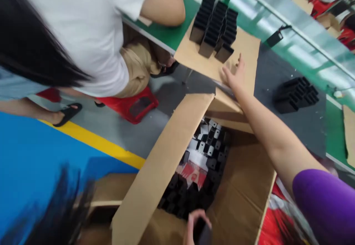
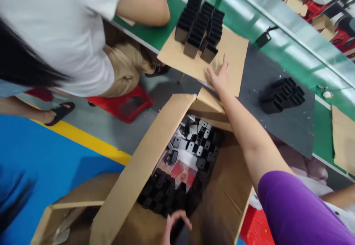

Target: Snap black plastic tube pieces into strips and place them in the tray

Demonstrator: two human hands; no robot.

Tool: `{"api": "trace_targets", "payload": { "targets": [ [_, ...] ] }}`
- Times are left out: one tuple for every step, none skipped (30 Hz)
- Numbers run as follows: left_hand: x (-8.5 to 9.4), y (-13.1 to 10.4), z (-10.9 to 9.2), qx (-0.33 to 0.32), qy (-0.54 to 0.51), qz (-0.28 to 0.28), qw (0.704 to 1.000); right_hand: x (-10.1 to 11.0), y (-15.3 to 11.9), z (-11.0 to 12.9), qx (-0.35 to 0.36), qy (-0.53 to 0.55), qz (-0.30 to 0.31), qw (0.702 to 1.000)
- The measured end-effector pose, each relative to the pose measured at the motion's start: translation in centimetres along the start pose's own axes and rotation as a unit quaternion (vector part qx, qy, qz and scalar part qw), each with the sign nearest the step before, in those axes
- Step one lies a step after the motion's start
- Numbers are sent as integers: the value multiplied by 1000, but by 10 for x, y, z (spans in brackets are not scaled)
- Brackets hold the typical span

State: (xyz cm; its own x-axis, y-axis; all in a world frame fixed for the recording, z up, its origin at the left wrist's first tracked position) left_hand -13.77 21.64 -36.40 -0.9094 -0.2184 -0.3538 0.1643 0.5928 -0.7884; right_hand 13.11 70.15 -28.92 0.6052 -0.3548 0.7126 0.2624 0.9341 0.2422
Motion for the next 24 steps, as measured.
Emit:
{"api": "trace_targets", "payload": {
  "targets": [
    [-5,-3,-7,1,-23,-3,1000,1,7,0,-5,1,2,1000],
    [-8,-3,-20,-14,-74,-28,997,4,11,2,-13,14,-9,1000],
    [-16,0,-39,-38,-120,-30,992,11,10,6,-14,25,-19,999],
    [-27,5,-61,-64,-153,-11,986,20,3,14,-6,36,-25,999],
    [-38,11,-85,-93,-177,0,980,30,-10,26,18,49,-24,998],
    [-48,17,-108,-122,-187,14,975,42,-31,41,45,58,-18,997],
    [-57,21,-128,-141,-193,33,970,56,-58,58,75,67,-11,995],
    [-64,25,-144,-158,-202,47,966,68,-91,77,130,95,6,987],
    [-70,27,-155,-168,-205,57,962,78,-127,94,163,129,35,977],
    [-73,28,-161,-178,-205,61,960,86,-165,108,186,167,71,966],
    [-75,28,-162,-190,-198,58,960,92,-202,120,203,200,112,952],
    [-75,27,-160,-206,-182,50,960,93,-237,128,217,204,158,941],
    [-74,27,-157,-229,-155,37,960,91,-269,132,231,192,203,932],
    [-72,25,-152,-256,-120,22,959,90,-295,133,234,179,224,929],
    [-71,22,-146,-284,-80,10,956,88,-316,130,219,168,232,933],
    [-70,19,-141,-311,-42,2,950,86,-331,125,201,167,236,936],
    [-70,15,-137,-334,-11,1,942,85,-342,120,179,172,234,940],
    [-71,11,-133,-352,15,8,936,85,-350,116,159,182,229,943],
    [-72,5,-129,-365,35,18,930,86,-355,112,144,195,221,945],
    [-75,-1,-127,-376,54,31,925,90,-359,110,133,207,210,946],
    [-78,-8,-125,-386,80,45,918,96,-360,109,126,217,195,948],
    [-83,-15,-123,-395,112,57,910,103,-360,107,119,222,179,951],
    [-88,-23,-121,-403,149,63,901,111,-361,105,114,227,164,953],
    [-93,-30,-119,-409,184,63,892,119,-361,103,111,232,153,954]
  ]
}}
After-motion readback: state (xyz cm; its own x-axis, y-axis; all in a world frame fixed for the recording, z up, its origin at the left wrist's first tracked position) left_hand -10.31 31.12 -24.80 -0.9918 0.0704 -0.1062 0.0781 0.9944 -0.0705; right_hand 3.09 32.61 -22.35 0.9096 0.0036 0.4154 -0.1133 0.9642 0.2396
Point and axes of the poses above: each hand's wrist, its own y-axis towards the middle knuckle, its own x-axis out of the back of the hand, z = x × y, the point moved 6 cm from there along y, towards the middle knuckle, and after that the axes turned 4 degrees about -z, right-handed, at the moved point
